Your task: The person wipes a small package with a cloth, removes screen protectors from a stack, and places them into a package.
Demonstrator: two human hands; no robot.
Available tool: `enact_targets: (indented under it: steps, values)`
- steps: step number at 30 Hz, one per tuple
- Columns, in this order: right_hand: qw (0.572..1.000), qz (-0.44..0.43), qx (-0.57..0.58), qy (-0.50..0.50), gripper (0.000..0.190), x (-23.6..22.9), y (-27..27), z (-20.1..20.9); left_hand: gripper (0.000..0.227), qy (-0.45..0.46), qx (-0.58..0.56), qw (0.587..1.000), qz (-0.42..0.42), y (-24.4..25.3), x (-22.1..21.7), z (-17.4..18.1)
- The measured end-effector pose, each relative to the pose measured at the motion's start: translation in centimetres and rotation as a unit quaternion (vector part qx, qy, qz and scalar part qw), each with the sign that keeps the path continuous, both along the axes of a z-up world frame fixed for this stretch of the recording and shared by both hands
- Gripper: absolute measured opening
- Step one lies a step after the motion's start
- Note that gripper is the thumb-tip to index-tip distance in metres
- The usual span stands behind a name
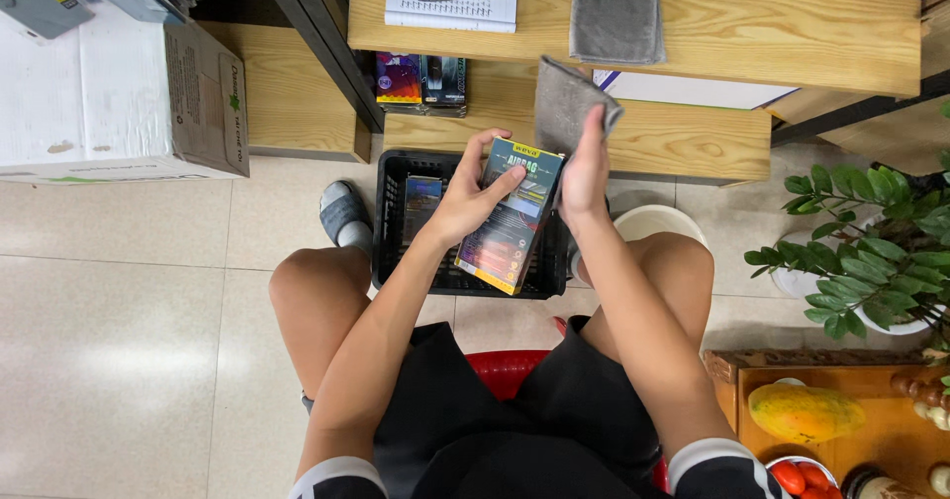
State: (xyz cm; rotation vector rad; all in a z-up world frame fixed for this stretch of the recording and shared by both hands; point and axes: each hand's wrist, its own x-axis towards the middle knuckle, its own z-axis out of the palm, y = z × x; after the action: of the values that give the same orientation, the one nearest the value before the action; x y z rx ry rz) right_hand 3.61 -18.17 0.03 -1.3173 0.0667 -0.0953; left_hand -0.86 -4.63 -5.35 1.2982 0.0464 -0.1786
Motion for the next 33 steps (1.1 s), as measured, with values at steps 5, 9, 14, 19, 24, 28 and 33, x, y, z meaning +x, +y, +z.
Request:
enact_targets:
  steps: [5,9,14,19,24,28,33]
  values:
    - [0.964,0.009,0.239,0.114,0.068,2.0,-1.2,-2.0,0.043,0.097,-0.134,0.973,0.163,1.2,1.6,0.2]
    - [0.990,0.020,0.136,-0.012,0.061,-1.4,1.1,-1.4,0.068,0.216,-0.219,0.882,0.356,4.2,3.8,-3.5]
    - [0.944,0.148,-0.203,-0.215,0.057,-4.3,2.5,-5.8,0.081,0.239,-0.214,0.817,0.478,3.7,5.1,-6.2]
    - [0.794,0.141,-0.450,-0.384,0.074,-5.2,3.8,-6.3,0.069,0.237,-0.183,0.772,0.561,4.6,4.6,-5.5]
    - [0.774,0.185,-0.433,-0.423,0.054,-7.8,4.6,-6.9,0.075,0.132,-0.051,0.771,0.621,4.8,5.5,-9.0]
    - [0.807,0.225,-0.366,-0.405,0.052,-7.9,4.3,-5.5,0.082,0.130,-0.059,0.766,0.627,5.1,6.0,-6.7]
    - [0.874,0.281,-0.204,-0.339,0.047,-8.7,4.1,-3.3,0.078,0.160,-0.121,0.754,0.625,6.6,5.8,-6.3]
